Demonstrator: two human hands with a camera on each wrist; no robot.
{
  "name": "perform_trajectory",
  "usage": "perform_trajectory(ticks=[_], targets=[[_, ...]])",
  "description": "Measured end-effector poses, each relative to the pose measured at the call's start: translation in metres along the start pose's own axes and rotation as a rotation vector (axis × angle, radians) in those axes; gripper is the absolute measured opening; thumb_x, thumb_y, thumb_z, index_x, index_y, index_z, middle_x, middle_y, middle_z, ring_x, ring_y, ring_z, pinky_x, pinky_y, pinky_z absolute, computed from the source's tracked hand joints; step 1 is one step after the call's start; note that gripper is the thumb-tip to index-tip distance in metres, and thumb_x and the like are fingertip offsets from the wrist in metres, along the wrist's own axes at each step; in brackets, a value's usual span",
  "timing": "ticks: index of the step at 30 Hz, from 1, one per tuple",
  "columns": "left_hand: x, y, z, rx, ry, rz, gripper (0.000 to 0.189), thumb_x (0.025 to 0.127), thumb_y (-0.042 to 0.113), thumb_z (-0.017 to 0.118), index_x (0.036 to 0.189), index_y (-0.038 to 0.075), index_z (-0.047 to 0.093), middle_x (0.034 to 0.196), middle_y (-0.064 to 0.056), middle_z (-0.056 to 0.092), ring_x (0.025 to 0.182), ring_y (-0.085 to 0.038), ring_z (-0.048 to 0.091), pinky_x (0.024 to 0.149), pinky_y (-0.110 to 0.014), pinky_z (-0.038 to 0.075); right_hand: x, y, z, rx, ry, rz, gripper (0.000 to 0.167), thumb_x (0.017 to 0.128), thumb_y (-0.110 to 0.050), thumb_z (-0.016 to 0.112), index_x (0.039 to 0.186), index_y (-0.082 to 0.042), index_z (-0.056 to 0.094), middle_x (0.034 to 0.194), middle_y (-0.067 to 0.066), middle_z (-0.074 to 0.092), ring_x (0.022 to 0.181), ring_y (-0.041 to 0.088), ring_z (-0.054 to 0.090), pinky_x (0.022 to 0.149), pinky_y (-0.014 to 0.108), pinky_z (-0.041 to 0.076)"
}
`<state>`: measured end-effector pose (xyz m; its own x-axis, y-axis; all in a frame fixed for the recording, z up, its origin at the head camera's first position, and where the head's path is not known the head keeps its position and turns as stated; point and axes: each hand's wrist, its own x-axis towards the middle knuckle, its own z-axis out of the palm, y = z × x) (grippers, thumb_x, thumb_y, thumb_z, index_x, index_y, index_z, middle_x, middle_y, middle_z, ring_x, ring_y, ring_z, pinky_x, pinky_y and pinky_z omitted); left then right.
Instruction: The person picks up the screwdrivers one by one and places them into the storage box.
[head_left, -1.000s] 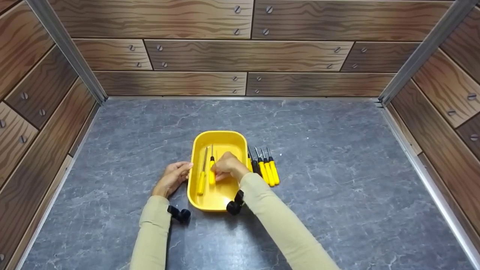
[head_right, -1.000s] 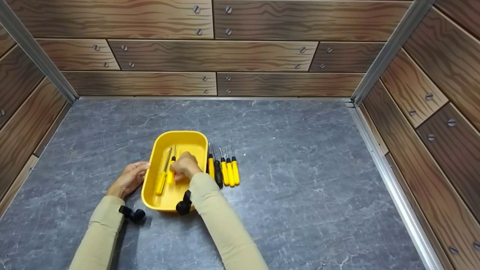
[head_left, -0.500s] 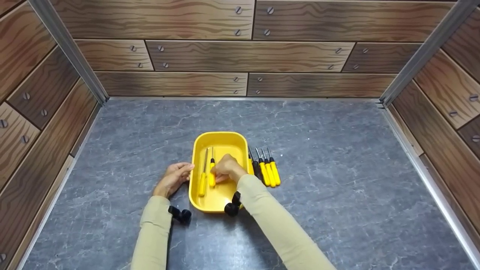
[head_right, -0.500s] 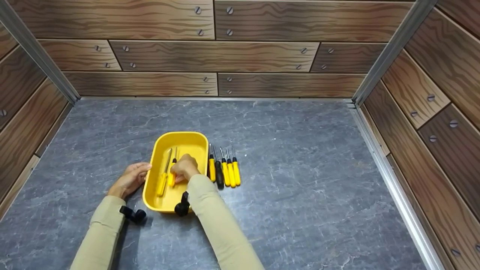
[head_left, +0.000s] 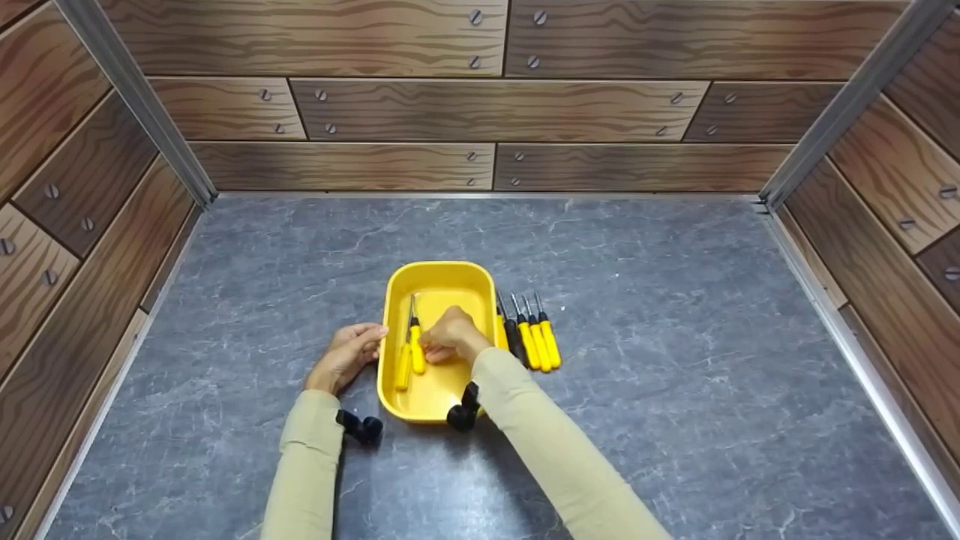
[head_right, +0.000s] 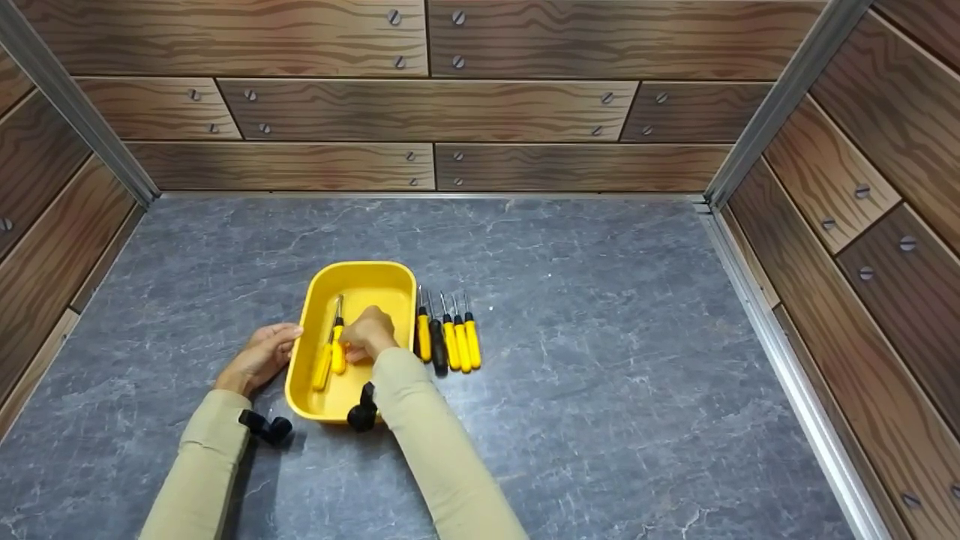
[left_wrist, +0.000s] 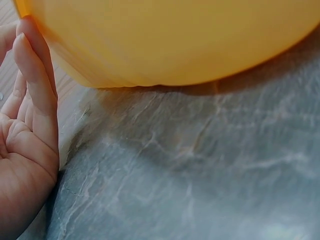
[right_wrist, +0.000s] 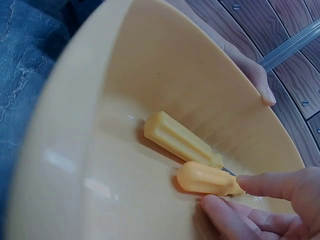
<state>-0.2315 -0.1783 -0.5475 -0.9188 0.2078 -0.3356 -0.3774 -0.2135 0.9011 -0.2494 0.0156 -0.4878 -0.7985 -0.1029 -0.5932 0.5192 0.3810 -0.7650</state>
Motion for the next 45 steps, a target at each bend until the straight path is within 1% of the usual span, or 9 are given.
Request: perform_trajectory(ticks=[8, 14, 20, 27, 33, 37, 41, 43, 45], targets=[[-0.001, -0.001, 0.001, -0.017, -0.01, 0.001, 0.01, 0.092, 0.006, 0.056, 0.088, 0.007, 0.065, 0.066, 0.005, 0.063, 0.057, -0.003, 0.053, 0.056, -0.013, 0.046, -0.002, 0.003, 0.0, 0.011, -0.015, 0.018, 0.004, 0.079, 0.006, 0.067, 0.081, 0.008, 0.065, 0.051, 0.007, 0.059, 0.04, 0.014, 0.059, 0.047, 0.024, 0.056], [-0.001, -0.002, 0.002, -0.018, 0.007, -0.001, 0.008, 0.092, 0.007, 0.056, 0.09, 0.007, 0.064, 0.068, 0.004, 0.064, 0.058, -0.003, 0.054, 0.056, -0.013, 0.046, -0.003, 0.006, 0.002, -0.01, -0.04, 0.005, 0.009, 0.076, 0.009, 0.067, 0.083, 0.014, 0.068, 0.047, 0.008, 0.059, 0.039, 0.015, 0.059, 0.046, 0.024, 0.056], [-0.002, -0.002, 0.0, 0.003, -0.007, 0.009, 0.009, 0.093, 0.008, 0.056, 0.095, 0.004, 0.064, 0.067, 0.005, 0.064, 0.058, -0.003, 0.054, 0.056, -0.013, 0.046, -0.004, 0.006, 0.001, 0.009, -0.05, 0.008, 0.005, 0.077, 0.009, 0.066, 0.074, 0.009, 0.062, 0.048, 0.008, 0.058, 0.039, 0.015, 0.059, 0.046, 0.023, 0.056], [-0.002, -0.002, 0.0, 0.004, 0.012, 0.001, 0.011, 0.092, 0.01, 0.057, 0.097, 0.001, 0.062, 0.064, 0.006, 0.062, 0.057, -0.003, 0.053, 0.055, -0.012, 0.045, -0.007, 0.003, -0.002, -0.017, -0.035, 0.02, 0.006, 0.079, 0.006, 0.067, 0.082, 0.009, 0.063, 0.048, 0.007, 0.059, 0.039, 0.014, 0.059, 0.048, 0.024, 0.057], [-0.002, -0.002, 0.002, -0.018, 0.013, 0.004, 0.009, 0.093, 0.008, 0.056, 0.096, 0.002, 0.061, 0.066, 0.005, 0.063, 0.058, -0.003, 0.053, 0.056, -0.013, 0.045, -0.012, -0.003, -0.005, -0.018, -0.04, 0.002, 0.013, 0.081, 0.004, 0.068, 0.089, 0.012, 0.063, 0.051, 0.009, 0.06, 0.041, 0.015, 0.06, 0.053, 0.027, 0.059], [-0.002, -0.002, 0.002, -0.017, 0.013, 0.016, 0.008, 0.093, 0.007, 0.056, 0.096, 0.002, 0.06, 0.068, 0.005, 0.063, 0.059, -0.003, 0.052, 0.056, -0.013, 0.046, -0.018, -0.006, -0.008, -0.016, -0.055, -0.02, 0.007, 0.081, 0.003, 0.068, 0.081, 0.007, 0.062, 0.051, 0.008, 0.06, 0.042, 0.014, 0.06, 0.053, 0.027, 0.059], [-0.002, -0.002, 0.001, -0.003, 0.005, 0.015, 0.011, 0.093, 0.008, 0.055, 0.1, 0.0, 0.059, 0.069, 0.006, 0.062, 0.06, -0.003, 0.052, 0.057, -0.013, 0.045, -0.022, -0.007, -0.012, -0.011, -0.064, -0.051, 0.014, 0.082, 0.003, 0.067, 0.072, 0.0, 0.057, 0.05, 0.007, 0.06, 0.041, 0.012, 0.06, 0.054, 0.028, 0.059], [-0.002, -0.002, 0.001, 0.0, 0.006, 0.012, 0.012, 0.093, 0.008, 0.055, 0.1, -0.001, 0.059, 0.069, 0.006, 0.062, 0.06, -0.003, 0.052, 0.058, -0.013, 0.045, -0.023, -0.006, -0.014, -0.013, -0.072, -0.061, 0.012, 0.083, 0.002, 0.067, 0.073, 0.001, 0.059, 0.051, 0.006, 0.06, 0.042, 0.012, 0.06, 0.056, 0.029, 0.06], [-0.002, -0.002, 0.002, -0.004, 0.006, 0.011, 0.011, 0.093, 0.008, 0.055, 0.1, 0.0, 0.06, 0.069, 0.006, 0.062, 0.06, -0.003, 0.052, 0.058, -0.013, 0.045, -0.025, -0.006, -0.016, -0.024, -0.086, -0.066, 0.007, 0.083, 0.001, 0.067, 0.08, 0.006, 0.064, 0.053, 0.006, 0.061, 0.043, 0.012, 0.061, 0.06, 0.03, 0.06]])
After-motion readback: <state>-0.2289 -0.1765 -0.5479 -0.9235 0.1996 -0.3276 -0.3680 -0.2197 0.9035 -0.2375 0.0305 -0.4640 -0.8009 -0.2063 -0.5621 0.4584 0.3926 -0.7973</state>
